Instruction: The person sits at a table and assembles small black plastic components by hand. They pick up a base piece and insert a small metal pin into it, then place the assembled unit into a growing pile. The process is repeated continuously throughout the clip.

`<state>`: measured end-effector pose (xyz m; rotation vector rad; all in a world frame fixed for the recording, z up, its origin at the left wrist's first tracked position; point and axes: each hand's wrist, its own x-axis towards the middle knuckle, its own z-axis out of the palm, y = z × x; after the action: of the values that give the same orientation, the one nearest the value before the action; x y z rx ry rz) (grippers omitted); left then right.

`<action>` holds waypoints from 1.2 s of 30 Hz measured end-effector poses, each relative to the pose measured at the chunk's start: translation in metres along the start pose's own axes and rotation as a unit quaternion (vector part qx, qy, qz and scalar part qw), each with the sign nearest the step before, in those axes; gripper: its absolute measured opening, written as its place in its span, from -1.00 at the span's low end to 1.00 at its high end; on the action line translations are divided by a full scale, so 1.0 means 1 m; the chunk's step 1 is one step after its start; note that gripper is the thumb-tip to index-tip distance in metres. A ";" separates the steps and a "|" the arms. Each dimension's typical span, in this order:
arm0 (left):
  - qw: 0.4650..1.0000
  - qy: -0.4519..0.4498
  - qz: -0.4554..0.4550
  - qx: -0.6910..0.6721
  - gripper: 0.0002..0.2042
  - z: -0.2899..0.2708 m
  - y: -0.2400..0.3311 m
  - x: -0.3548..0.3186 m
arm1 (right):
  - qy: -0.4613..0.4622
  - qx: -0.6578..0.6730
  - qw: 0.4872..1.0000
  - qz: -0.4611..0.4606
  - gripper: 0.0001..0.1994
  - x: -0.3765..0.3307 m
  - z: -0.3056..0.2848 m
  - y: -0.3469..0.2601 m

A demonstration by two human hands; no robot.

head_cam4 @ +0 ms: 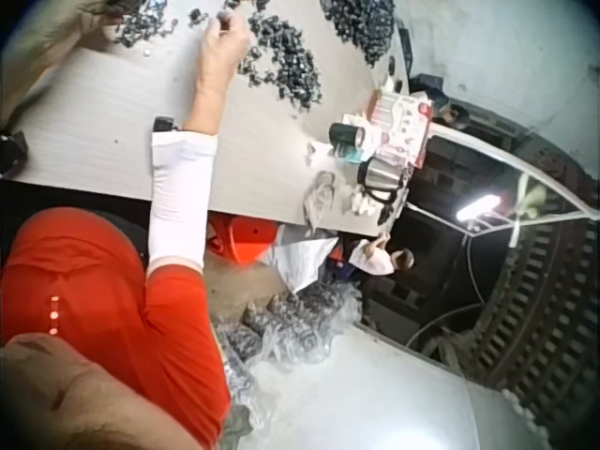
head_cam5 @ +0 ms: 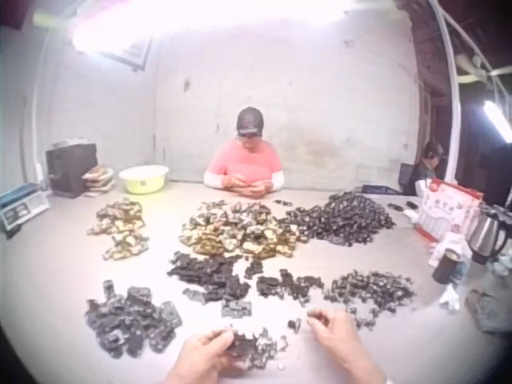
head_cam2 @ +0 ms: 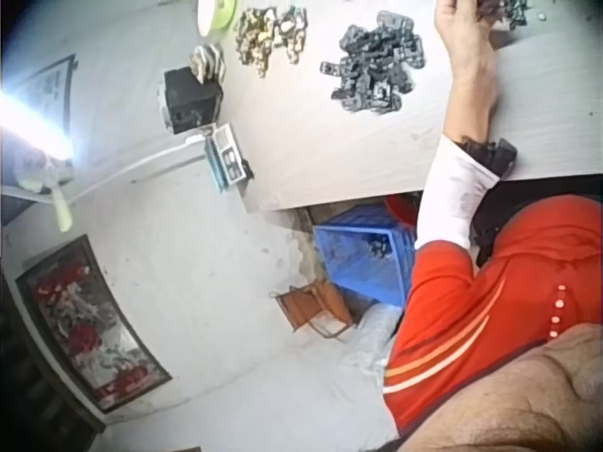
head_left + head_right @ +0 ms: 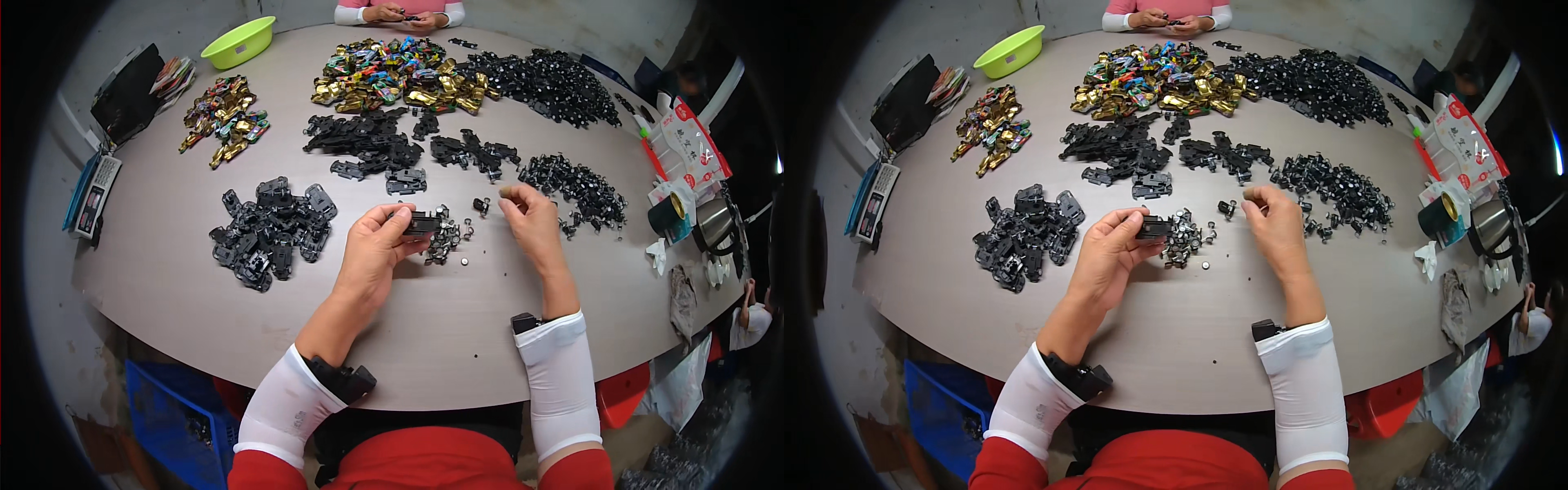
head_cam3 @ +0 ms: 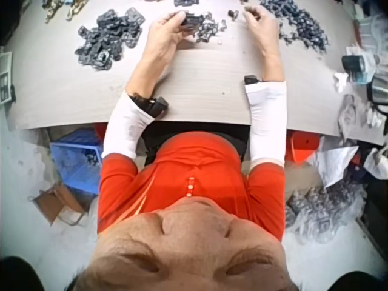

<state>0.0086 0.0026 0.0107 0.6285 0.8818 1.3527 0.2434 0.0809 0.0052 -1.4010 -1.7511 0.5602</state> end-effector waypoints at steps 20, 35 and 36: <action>0.997 -0.038 -0.056 0.040 -0.69 0.008 0.000 -0.003 | -0.045 -0.260 0.950 -0.167 -0.86 -0.013 0.008 -0.006; 0.967 -0.090 0.043 0.236 -0.82 0.005 0.000 -0.009 | -0.131 -0.127 0.983 -0.006 -0.83 -0.024 -0.009 -0.012; 0.970 -0.092 0.037 0.220 -0.82 0.004 -0.001 -0.008 | -0.136 -0.133 0.982 -0.004 -0.83 -0.025 -0.011 -0.016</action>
<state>0.0128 -0.0053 0.0135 1.1213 1.0217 1.1464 0.2444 0.0513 0.0164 -1.5553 -2.1124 0.5496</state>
